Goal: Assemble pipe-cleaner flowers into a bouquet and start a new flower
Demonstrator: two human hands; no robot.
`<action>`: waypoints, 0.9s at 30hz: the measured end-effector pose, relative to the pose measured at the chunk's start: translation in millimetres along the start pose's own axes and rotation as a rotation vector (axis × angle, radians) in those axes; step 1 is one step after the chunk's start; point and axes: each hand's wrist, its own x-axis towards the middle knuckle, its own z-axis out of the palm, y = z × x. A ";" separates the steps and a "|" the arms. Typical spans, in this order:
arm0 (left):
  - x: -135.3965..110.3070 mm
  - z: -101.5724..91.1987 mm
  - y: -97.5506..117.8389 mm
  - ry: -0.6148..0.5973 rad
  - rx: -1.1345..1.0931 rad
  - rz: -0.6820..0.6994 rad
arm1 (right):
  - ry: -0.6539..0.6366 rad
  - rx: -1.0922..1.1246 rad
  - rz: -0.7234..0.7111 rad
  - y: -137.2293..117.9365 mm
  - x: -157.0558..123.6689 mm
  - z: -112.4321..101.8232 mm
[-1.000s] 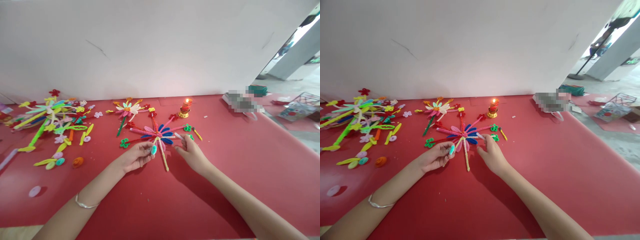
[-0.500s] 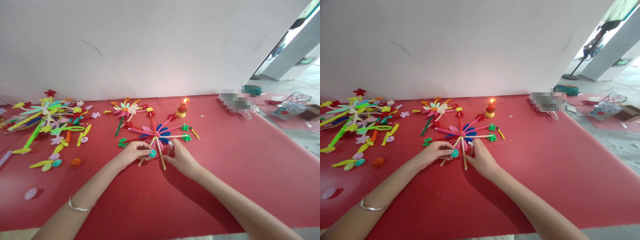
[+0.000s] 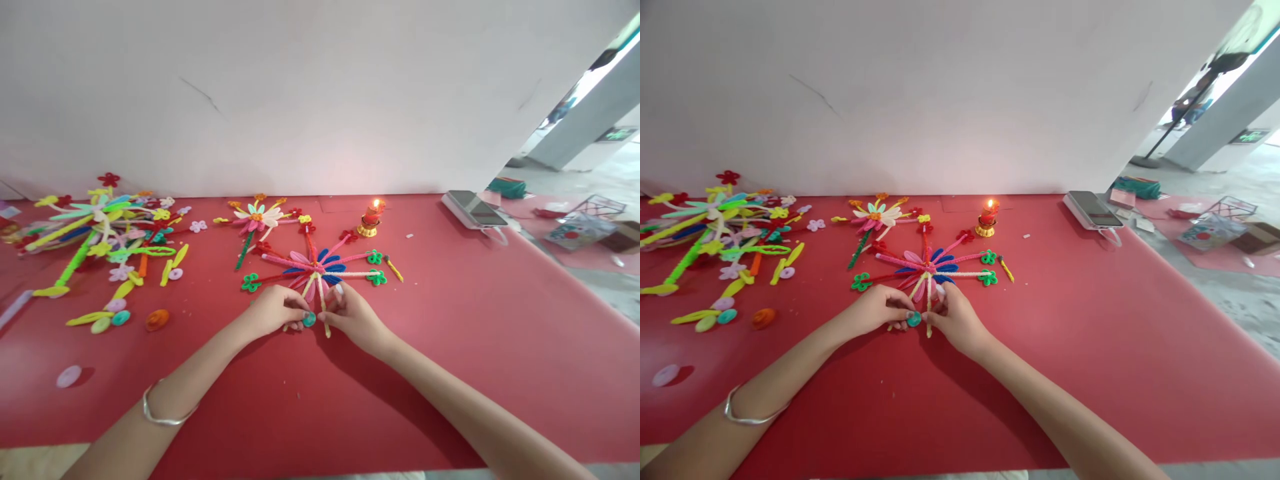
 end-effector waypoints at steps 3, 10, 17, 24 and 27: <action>-3.3 3.7 1.6 -0.009 0.076 0.020 | -0.002 0.055 -0.006 5.3 1.8 1.5; -7.6 9.6 6.0 0.027 0.429 0.133 | 0.054 -0.063 -0.079 4.2 0.7 4.3; -8.7 13.2 3.1 0.002 0.418 0.173 | 0.129 -0.292 -0.137 3.4 -2.0 5.0; -8.5 15.7 1.3 0.038 0.445 0.167 | 0.139 -0.398 -0.170 7.3 -2.5 6.6; -7.8 16.3 0.8 0.042 0.445 0.174 | 0.125 -0.411 -0.173 7.4 -2.8 6.5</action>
